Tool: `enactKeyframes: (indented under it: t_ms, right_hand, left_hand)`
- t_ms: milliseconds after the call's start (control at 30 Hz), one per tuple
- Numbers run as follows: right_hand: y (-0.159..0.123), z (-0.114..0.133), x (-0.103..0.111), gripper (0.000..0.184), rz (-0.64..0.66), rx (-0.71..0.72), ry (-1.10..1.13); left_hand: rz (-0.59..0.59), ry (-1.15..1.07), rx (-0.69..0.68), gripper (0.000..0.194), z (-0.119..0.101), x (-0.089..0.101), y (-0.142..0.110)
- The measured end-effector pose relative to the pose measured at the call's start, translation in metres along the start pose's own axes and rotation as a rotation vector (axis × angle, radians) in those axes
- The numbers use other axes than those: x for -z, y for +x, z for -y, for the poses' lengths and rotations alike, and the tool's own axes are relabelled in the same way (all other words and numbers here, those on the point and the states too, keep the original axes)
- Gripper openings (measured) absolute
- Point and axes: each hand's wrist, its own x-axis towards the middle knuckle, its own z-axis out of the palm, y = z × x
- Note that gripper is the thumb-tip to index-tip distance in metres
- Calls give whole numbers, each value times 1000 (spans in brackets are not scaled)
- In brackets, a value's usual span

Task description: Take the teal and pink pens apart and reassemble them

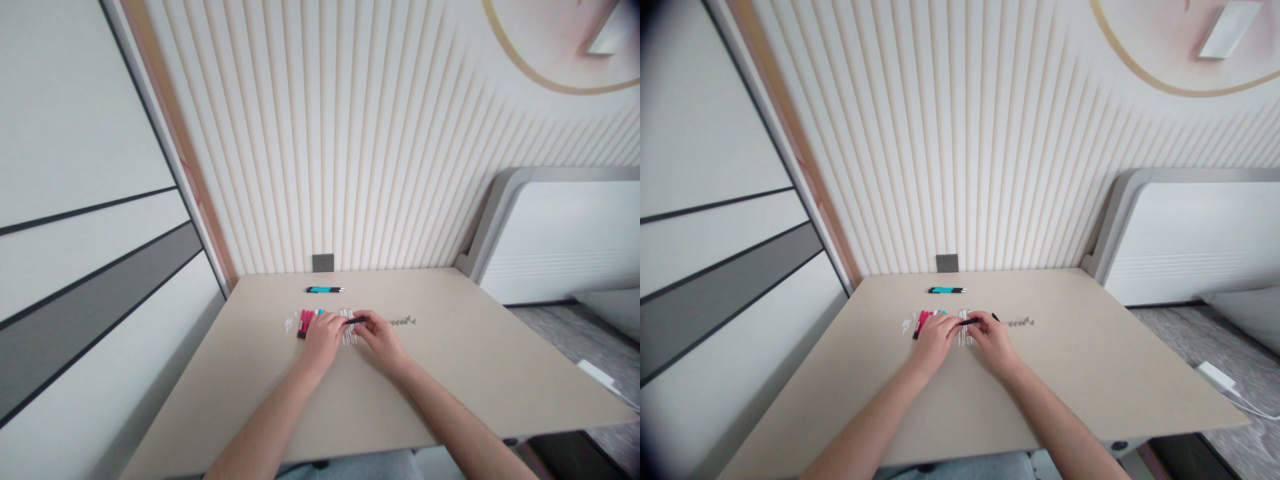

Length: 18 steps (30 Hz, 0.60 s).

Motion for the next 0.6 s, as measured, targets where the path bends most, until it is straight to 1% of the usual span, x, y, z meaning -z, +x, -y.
enactKeyframes:
  t_ms: [100,200,333,400,500,600]
  right_hand:
    - [0,1,1,28,-66,17,-86]
    - [0,4,2,28,-87,33,-178]
    - [0,8,4,28,-82,34,-163]
    - [0,10,6,29,-120,35,-181]
    - [0,13,11,31,-192,36,-298]
    - [1,18,16,35,-214,34,-400]
  left_hand:
    - [6,-29,9,12,2,-2,0]
    - [15,-35,16,11,3,-4,0]
    - [41,2,35,12,5,-3,1]
    - [50,66,61,12,7,0,2]
    - [46,220,111,16,13,8,2]
    - [71,342,156,19,16,14,1]
